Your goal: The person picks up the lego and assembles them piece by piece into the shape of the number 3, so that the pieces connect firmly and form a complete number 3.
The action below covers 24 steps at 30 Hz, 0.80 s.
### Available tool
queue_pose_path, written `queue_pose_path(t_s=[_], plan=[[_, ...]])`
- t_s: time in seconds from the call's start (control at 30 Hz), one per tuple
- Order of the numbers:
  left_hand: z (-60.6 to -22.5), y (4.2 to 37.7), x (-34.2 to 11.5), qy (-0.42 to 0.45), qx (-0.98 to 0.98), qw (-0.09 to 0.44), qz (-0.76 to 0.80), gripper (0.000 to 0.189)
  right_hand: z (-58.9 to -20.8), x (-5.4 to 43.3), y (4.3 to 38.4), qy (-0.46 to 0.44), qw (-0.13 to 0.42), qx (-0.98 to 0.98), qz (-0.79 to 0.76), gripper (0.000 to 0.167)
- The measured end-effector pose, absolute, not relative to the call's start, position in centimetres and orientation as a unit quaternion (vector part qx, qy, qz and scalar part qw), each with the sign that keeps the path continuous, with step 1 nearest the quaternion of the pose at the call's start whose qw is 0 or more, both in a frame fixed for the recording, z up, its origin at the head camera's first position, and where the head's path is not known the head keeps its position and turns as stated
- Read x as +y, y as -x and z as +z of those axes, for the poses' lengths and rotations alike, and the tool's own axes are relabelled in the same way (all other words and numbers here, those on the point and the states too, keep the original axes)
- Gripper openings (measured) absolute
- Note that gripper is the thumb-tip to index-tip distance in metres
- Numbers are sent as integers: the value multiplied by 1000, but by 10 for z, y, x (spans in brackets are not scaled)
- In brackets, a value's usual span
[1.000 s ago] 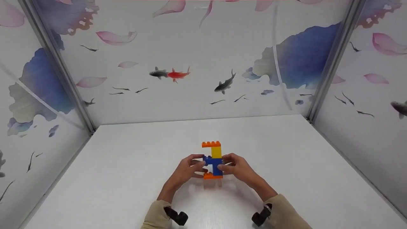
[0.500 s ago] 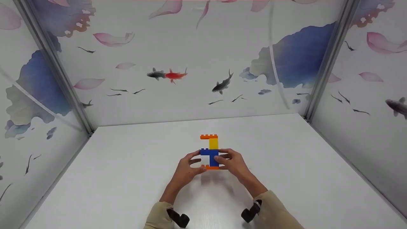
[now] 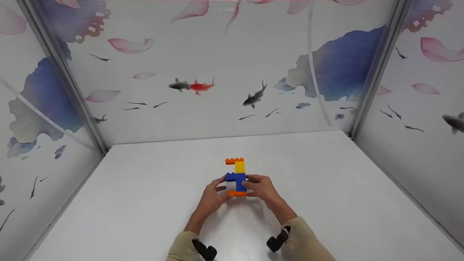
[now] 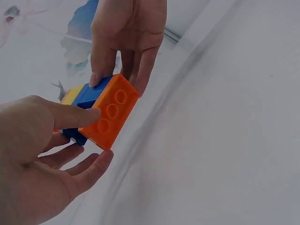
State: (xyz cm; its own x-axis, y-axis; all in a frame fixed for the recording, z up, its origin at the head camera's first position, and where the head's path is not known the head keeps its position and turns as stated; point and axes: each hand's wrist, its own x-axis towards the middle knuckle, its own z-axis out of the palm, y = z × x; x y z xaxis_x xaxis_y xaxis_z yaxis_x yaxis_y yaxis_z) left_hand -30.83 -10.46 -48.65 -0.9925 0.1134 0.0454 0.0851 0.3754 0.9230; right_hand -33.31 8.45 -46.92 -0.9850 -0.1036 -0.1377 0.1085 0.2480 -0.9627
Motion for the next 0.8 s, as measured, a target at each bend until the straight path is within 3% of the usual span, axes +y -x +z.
queue_pose_path(t_s=[0.43, 0.8], plan=[[-498, 307, -110, -56, 828, 38, 556, 60, -484, 76, 335, -23, 119, 790, -602, 51], [-496, 310, -105, -68, 847, 24, 526, 50, -485, 76, 337, -17, 134, 780, -611, 48]])
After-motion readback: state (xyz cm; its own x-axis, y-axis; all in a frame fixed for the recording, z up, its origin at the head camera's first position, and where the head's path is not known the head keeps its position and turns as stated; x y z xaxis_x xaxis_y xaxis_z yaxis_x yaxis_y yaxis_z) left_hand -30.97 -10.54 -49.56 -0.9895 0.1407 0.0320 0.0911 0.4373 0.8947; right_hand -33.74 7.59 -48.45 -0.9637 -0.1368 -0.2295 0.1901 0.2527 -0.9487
